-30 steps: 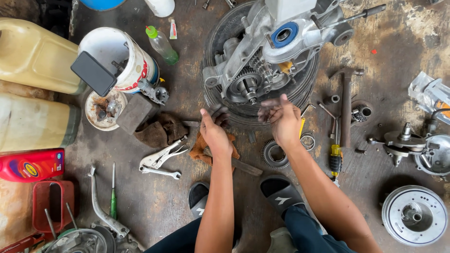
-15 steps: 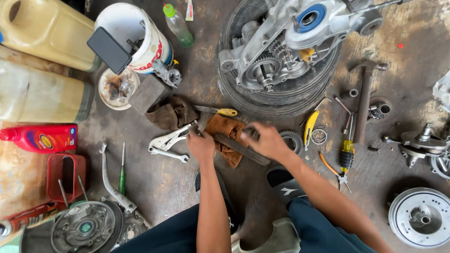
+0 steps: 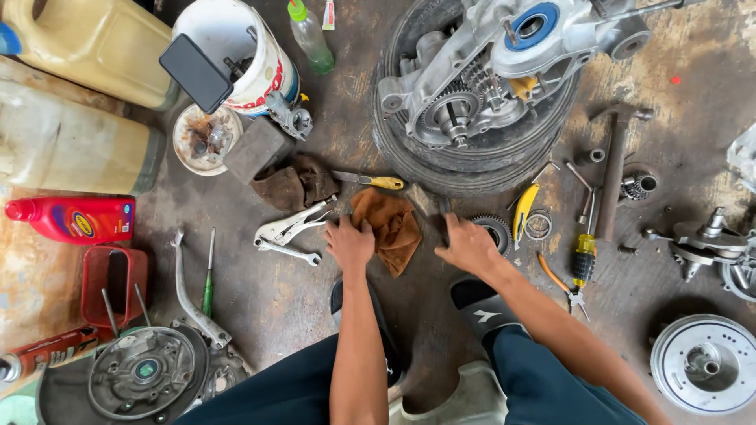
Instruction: The person sits on the workshop floor and cleans a toothed gear using a wire brush, then wipes it with a cloth. They align the gear onto the shaft of a motorcycle engine crankcase assembly and press it into place, working the gear with both hands.
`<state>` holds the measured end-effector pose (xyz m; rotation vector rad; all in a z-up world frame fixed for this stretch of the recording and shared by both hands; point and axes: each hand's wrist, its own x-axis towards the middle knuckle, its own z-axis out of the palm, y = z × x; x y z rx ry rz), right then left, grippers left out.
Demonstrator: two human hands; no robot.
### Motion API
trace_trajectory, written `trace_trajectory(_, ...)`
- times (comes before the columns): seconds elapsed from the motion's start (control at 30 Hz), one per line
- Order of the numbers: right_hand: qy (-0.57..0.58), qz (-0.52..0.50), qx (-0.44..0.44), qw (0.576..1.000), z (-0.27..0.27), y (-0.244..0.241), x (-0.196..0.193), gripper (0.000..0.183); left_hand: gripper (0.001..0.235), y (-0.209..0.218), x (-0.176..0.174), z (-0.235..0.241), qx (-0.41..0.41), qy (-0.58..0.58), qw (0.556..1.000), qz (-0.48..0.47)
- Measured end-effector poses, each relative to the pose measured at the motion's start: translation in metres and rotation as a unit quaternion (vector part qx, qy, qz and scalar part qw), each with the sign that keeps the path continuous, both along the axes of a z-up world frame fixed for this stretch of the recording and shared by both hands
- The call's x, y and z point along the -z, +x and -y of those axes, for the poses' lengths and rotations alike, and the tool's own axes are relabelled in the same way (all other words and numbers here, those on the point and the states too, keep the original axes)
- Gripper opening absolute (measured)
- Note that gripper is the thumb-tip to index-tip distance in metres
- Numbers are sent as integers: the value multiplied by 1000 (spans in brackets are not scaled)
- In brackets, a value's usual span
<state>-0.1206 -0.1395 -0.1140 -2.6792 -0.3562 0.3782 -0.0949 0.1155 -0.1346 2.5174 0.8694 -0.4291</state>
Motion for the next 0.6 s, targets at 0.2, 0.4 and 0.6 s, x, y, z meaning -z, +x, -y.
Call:
trace_trajectory(0.2, -163, 20, -66, 984, -7, 2, 29, 79, 15, 8, -75, -38, -248, -275, 883, 289)
trace_trajectory(0.4, -9, 131, -77, 988, -67, 32, -144, 87, 65, 45, -139, -2, -290, -426, 838, 179)
trace_trajectory(0.6, 140, 339, -147, 919, -89, 32, -130, 47, 55, 20, -218, 72, -63, -314, 900, 297)
